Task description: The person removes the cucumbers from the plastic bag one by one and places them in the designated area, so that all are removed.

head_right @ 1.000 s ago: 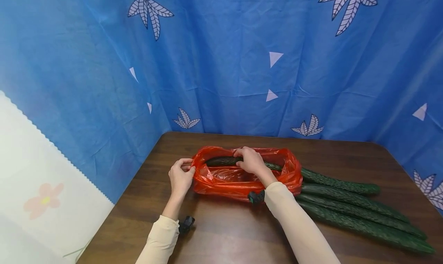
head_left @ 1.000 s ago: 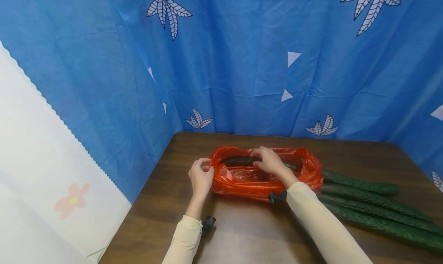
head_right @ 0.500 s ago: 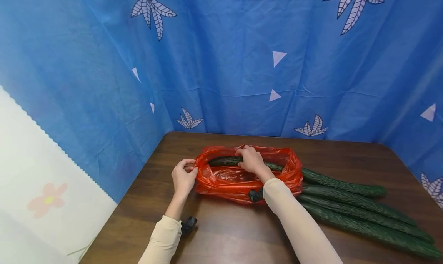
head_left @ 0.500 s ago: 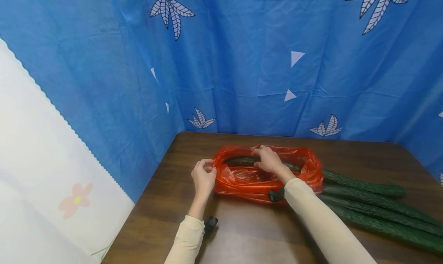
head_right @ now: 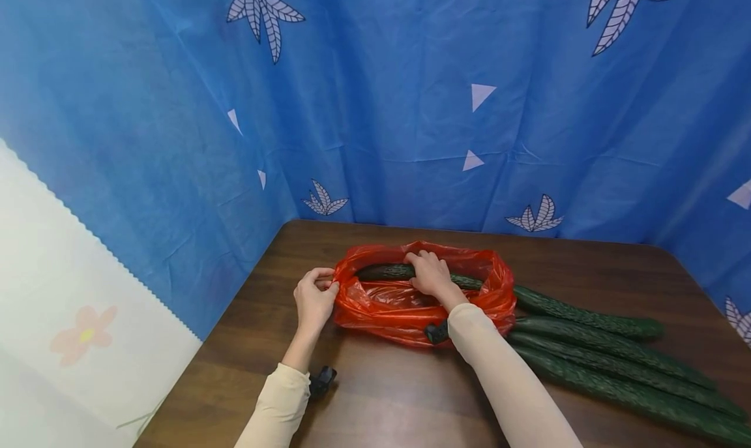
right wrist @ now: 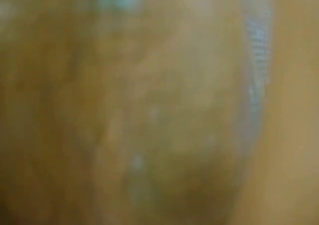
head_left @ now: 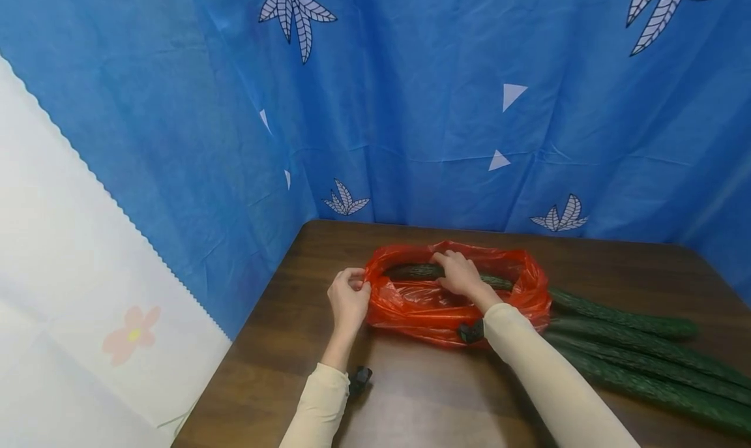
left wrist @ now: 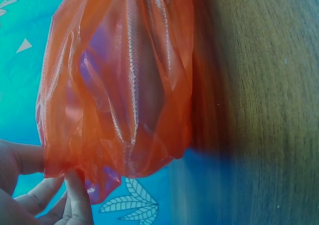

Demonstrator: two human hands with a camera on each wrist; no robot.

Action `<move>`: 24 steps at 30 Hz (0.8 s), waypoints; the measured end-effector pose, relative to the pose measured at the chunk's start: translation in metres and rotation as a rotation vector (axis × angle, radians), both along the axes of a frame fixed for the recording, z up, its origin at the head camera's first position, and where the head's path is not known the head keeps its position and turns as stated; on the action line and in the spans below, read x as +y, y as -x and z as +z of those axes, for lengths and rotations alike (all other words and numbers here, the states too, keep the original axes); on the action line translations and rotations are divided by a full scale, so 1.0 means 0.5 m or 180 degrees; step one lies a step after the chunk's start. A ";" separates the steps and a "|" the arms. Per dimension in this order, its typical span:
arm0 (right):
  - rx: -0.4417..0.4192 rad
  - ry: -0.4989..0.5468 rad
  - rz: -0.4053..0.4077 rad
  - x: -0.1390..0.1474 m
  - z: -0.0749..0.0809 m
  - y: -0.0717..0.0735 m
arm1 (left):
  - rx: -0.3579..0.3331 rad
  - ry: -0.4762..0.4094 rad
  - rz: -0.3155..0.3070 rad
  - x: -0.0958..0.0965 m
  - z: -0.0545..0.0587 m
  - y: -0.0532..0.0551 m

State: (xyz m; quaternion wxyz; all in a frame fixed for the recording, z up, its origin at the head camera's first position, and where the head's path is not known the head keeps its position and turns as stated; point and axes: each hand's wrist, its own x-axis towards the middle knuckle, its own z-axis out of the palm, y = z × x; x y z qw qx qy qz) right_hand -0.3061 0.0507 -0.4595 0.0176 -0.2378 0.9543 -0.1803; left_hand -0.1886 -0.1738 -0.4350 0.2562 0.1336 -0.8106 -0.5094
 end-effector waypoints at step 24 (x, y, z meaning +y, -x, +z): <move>0.0263 0.0110 0.0165 0.035 0.041 -0.030 | -0.0081 0.0008 0.0007 0.004 0.004 0.004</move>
